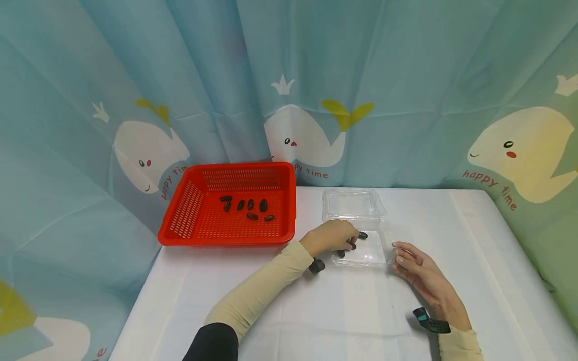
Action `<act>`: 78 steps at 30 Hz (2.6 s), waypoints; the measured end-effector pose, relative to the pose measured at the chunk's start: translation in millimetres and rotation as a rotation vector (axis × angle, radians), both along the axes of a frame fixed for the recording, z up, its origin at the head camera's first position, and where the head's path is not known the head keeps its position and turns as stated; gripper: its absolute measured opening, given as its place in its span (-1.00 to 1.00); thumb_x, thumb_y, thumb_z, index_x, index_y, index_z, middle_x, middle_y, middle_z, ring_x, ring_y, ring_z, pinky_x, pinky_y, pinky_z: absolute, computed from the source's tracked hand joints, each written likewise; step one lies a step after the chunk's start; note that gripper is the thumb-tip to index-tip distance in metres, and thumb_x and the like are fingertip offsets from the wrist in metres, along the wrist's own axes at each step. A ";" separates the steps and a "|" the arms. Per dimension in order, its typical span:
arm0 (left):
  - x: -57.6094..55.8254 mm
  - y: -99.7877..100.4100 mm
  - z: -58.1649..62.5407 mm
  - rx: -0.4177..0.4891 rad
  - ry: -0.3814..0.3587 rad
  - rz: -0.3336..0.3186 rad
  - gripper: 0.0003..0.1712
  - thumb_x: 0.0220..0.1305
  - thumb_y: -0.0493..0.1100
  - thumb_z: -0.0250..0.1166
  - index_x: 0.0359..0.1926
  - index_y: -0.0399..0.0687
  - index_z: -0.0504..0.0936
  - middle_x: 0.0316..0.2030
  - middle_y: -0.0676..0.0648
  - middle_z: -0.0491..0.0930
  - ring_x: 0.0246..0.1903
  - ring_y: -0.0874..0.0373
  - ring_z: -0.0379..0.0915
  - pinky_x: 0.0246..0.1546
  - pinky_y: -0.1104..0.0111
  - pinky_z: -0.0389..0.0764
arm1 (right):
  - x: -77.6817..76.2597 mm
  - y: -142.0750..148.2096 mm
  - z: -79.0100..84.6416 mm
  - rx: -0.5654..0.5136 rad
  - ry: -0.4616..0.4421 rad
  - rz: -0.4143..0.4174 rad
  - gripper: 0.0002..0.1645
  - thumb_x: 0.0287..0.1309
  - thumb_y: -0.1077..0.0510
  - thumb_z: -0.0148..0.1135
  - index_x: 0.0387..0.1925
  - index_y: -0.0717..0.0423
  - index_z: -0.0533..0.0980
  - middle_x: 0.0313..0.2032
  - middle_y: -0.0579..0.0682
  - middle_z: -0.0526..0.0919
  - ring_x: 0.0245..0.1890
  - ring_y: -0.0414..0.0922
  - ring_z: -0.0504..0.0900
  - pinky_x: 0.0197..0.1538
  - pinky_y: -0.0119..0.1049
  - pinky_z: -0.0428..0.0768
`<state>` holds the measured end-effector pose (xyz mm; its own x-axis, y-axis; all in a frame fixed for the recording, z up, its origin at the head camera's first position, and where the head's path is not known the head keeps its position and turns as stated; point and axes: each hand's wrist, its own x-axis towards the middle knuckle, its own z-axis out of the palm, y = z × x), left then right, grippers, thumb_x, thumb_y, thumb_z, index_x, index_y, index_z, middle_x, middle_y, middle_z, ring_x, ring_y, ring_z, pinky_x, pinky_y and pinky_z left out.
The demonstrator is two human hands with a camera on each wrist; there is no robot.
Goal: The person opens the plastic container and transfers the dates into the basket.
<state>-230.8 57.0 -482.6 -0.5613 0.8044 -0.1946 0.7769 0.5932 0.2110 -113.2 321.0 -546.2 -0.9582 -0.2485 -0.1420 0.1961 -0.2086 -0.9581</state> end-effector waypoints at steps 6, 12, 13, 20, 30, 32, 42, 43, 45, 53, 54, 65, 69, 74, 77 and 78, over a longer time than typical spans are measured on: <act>-0.6 1.7 -3.7 0.030 -0.026 -0.003 -0.91 0.42 -0.05 0.38 -0.17 0.08 0.75 -0.33 0.16 0.68 -0.30 0.34 0.49 -0.16 0.51 0.53 | -0.5 0.7 -0.5 -0.016 0.004 0.006 -0.54 0.50 0.39 0.04 0.24 -0.11 0.46 -0.07 -0.24 0.66 -0.08 -0.33 0.69 0.09 -0.40 0.72; -0.3 0.5 -1.3 0.078 -0.030 -0.003 -0.90 0.44 -0.07 0.35 -0.12 0.08 0.74 -0.29 0.14 0.68 -0.25 0.32 0.50 -0.10 0.52 0.53 | 0.2 0.4 -0.6 -0.012 0.002 0.013 -0.55 0.51 0.38 0.04 0.26 -0.09 0.45 -0.05 -0.24 0.65 -0.07 -0.33 0.69 0.10 -0.40 0.71; -0.3 0.0 0.3 0.091 -0.037 0.002 -0.90 0.45 -0.07 0.34 -0.12 0.08 0.73 -0.29 0.13 0.67 -0.25 0.31 0.50 -0.10 0.52 0.52 | 0.5 0.4 -0.5 -0.014 0.002 0.013 -0.55 0.51 0.38 0.04 0.26 -0.09 0.45 -0.05 -0.24 0.65 -0.07 -0.33 0.69 0.10 -0.40 0.71; 0.0 -6.2 12.7 0.221 -0.140 0.067 -0.91 0.46 -0.07 0.33 -0.12 0.09 0.72 -0.27 0.16 0.68 -0.23 0.33 0.51 -0.11 0.57 0.48 | 1.4 1.5 -0.5 -0.042 0.016 0.026 -0.54 0.52 0.40 0.00 0.29 -0.06 0.43 -0.05 -0.23 0.65 -0.07 -0.33 0.69 0.10 -0.39 0.71; 18.2 -21.2 19.5 0.486 -0.244 0.148 -0.84 0.46 -0.12 0.33 -0.02 0.02 0.74 -0.21 0.10 0.71 -0.22 0.34 0.52 -0.13 0.61 0.49 | 1.1 0.4 -0.7 -0.039 0.013 0.028 -0.53 0.52 0.39 0.01 0.27 -0.10 0.44 -0.05 -0.23 0.65 -0.07 -0.32 0.69 0.09 -0.39 0.72; 23.7 -25.2 19.5 0.560 -0.291 0.183 -0.83 0.45 -0.13 0.34 -0.01 0.00 0.74 -0.18 0.09 0.72 -0.21 0.35 0.52 -0.14 0.60 0.52 | 0.8 0.6 -0.8 -0.049 0.014 0.030 -0.53 0.51 0.40 0.01 0.27 -0.09 0.44 -0.05 -0.23 0.65 -0.07 -0.32 0.70 0.09 -0.39 0.72; 47.3 -40.2 29.5 0.808 -0.400 0.355 -0.78 0.46 -0.10 0.32 0.05 0.05 0.74 -0.05 0.08 0.74 -0.14 0.37 0.57 0.02 0.52 0.60 | -0.2 1.4 -0.5 -0.028 0.018 0.025 -0.54 0.51 0.39 0.02 0.27 -0.08 0.44 -0.06 -0.23 0.65 -0.07 -0.32 0.69 0.09 -0.39 0.72; 49.0 -42.2 31.0 0.827 -0.409 0.374 -0.78 0.46 -0.11 0.33 0.06 0.04 0.74 -0.04 0.06 0.75 -0.13 0.35 0.59 0.02 0.50 0.61 | -0.2 1.2 -0.1 -0.025 0.013 0.021 -0.54 0.51 0.39 0.03 0.27 -0.09 0.44 -0.07 -0.23 0.64 -0.08 -0.33 0.69 0.09 -0.40 0.72; 51.8 -46.5 33.8 0.858 -0.418 0.407 -0.77 0.46 -0.11 0.33 0.07 0.05 0.73 -0.03 0.05 0.75 -0.10 0.30 0.61 0.03 0.47 0.62 | 0.1 0.8 0.8 -0.019 0.004 0.012 -0.54 0.50 0.39 0.04 0.26 -0.10 0.44 -0.07 -0.24 0.64 -0.08 -0.33 0.68 0.08 -0.40 0.72; 55.5 -67.5 42.3 0.942 -0.373 0.505 -0.74 0.46 -0.13 0.32 0.11 -0.03 0.70 -0.05 -0.04 0.76 -0.06 0.16 0.64 -0.01 0.46 0.65 | 1.9 2.7 3.3 0.001 -0.015 -0.011 -0.55 0.50 0.37 0.07 0.27 -0.07 0.44 -0.06 -0.23 0.65 -0.08 -0.33 0.68 0.09 -0.40 0.71; 55.5 -70.9 43.6 0.946 -0.364 0.516 -0.74 0.47 -0.13 0.32 0.11 -0.03 0.70 -0.05 -0.05 0.76 -0.06 0.16 0.64 -0.02 0.46 0.64 | 1.9 2.9 3.4 0.003 -0.015 -0.012 -0.55 0.50 0.37 0.07 0.28 -0.06 0.43 -0.06 -0.23 0.65 -0.08 -0.32 0.68 0.09 -0.40 0.71; 44.8 -121.3 60.3 0.866 -0.218 0.548 -0.76 0.47 -0.11 0.32 0.09 0.03 0.73 -0.07 0.03 0.74 -0.09 0.16 0.61 0.00 0.31 0.63 | 1.3 2.9 3.5 0.014 -0.003 -0.002 -0.55 0.51 0.36 0.06 0.28 -0.08 0.43 -0.05 -0.23 0.64 -0.07 -0.33 0.68 0.11 -0.40 0.71; 38.7 -144.4 64.9 0.836 -0.198 0.533 -0.77 0.48 -0.08 0.31 0.07 0.10 0.75 -0.04 0.09 0.73 -0.05 0.14 0.64 0.09 0.19 0.66 | -0.5 1.6 2.2 0.025 -0.007 0.001 -0.56 0.51 0.35 0.07 0.31 -0.02 0.41 -0.05 -0.22 0.63 -0.08 -0.33 0.68 0.10 -0.40 0.71; 29.9 -172.5 67.7 0.766 -0.169 0.528 -0.78 0.49 -0.04 0.31 0.07 0.17 0.76 -0.07 0.12 0.72 -0.06 0.17 0.62 0.07 0.18 0.65 | -0.7 0.4 0.9 0.013 -0.020 -0.009 -0.56 0.50 0.36 0.08 0.28 -0.04 0.42 -0.06 -0.22 0.64 -0.09 -0.33 0.67 0.08 -0.39 0.72; 24.4 -188.7 70.8 0.713 -0.168 0.549 -0.76 0.49 -0.03 0.30 0.08 0.14 0.76 -0.05 0.09 0.71 -0.06 0.14 0.59 0.04 0.18 0.65 | -0.5 0.0 0.8 0.006 -0.022 -0.013 -0.56 0.50 0.37 0.07 0.25 -0.08 0.44 -0.06 -0.22 0.65 -0.10 -0.33 0.68 0.08 -0.40 0.72; 22.4 -194.0 72.4 0.696 -0.168 0.561 -0.76 0.49 -0.03 0.31 0.08 0.12 0.76 -0.03 0.08 0.71 -0.05 0.13 0.59 0.04 0.18 0.65 | -0.4 -0.2 0.9 0.006 -0.023 -0.013 -0.57 0.50 0.37 0.08 0.25 -0.09 0.45 -0.06 -0.22 0.65 -0.09 -0.33 0.68 0.08 -0.40 0.72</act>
<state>-208.4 -137.0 -410.3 -0.9139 0.3884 0.1180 0.3392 0.5711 0.7475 -113.6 320.8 -545.4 -0.9578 -0.2355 -0.1650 0.2151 -0.2059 -0.9546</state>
